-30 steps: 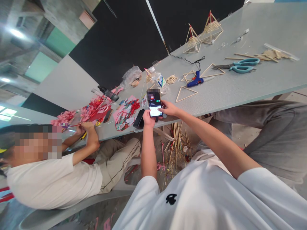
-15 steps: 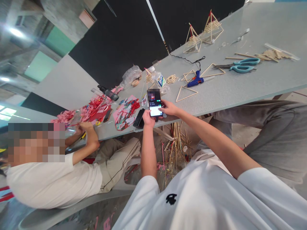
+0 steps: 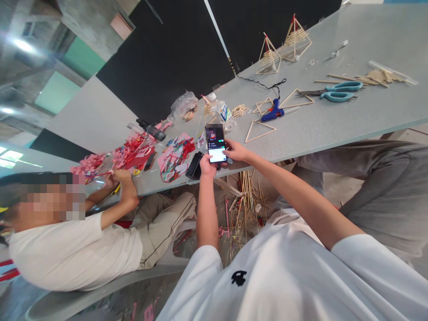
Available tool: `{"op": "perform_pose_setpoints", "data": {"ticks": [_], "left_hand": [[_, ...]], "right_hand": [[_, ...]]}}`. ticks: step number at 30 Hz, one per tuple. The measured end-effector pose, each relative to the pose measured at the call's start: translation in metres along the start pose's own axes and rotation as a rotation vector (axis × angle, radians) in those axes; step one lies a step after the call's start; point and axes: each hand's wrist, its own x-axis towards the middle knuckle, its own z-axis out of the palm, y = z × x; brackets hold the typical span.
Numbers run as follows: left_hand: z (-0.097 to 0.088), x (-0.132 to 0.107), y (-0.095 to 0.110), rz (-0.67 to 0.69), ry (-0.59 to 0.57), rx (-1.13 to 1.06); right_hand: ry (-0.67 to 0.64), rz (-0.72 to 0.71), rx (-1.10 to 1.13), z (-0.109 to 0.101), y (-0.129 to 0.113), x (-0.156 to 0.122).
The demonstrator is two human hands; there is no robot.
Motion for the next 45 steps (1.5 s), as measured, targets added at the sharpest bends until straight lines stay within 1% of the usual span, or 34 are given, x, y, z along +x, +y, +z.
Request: {"op": "perform_pose_setpoints", "data": {"ticks": [11,22,27,32,37,41,45], "left_hand": [[0.0023,-0.0017,0.0012,-0.003,0.007,0.000],[0.0003,-0.0011,0.0008,-0.009,-0.007,-0.001],[0.0001,-0.0001,0.0006,-0.005,-0.004,-0.005],[0.0003,-0.0004,0.0011,-0.003,0.002,-0.003],[-0.0004,-0.0003,-0.0004,0.002,0.005,0.002],[-0.0018,0.0014,-0.0024,-0.003,-0.018,0.034],[-0.0032,0.0041,-0.0045,0.016,-0.019,0.046]], "right_hand": [[0.007,0.001,0.018,0.0001,-0.0013,-0.0004],[-0.004,0.005,0.000,-0.0004,-0.0029,-0.0004],[0.012,-0.008,0.013,0.0005,-0.0035,-0.0014],[-0.004,-0.013,0.026,-0.0010,-0.0071,-0.0016],[0.000,0.000,0.042,-0.0012,-0.0076,-0.0026],[0.004,0.020,0.016,-0.0006,-0.0070,-0.0041],[0.007,0.010,0.001,-0.0002,-0.0075,-0.0041]]}}
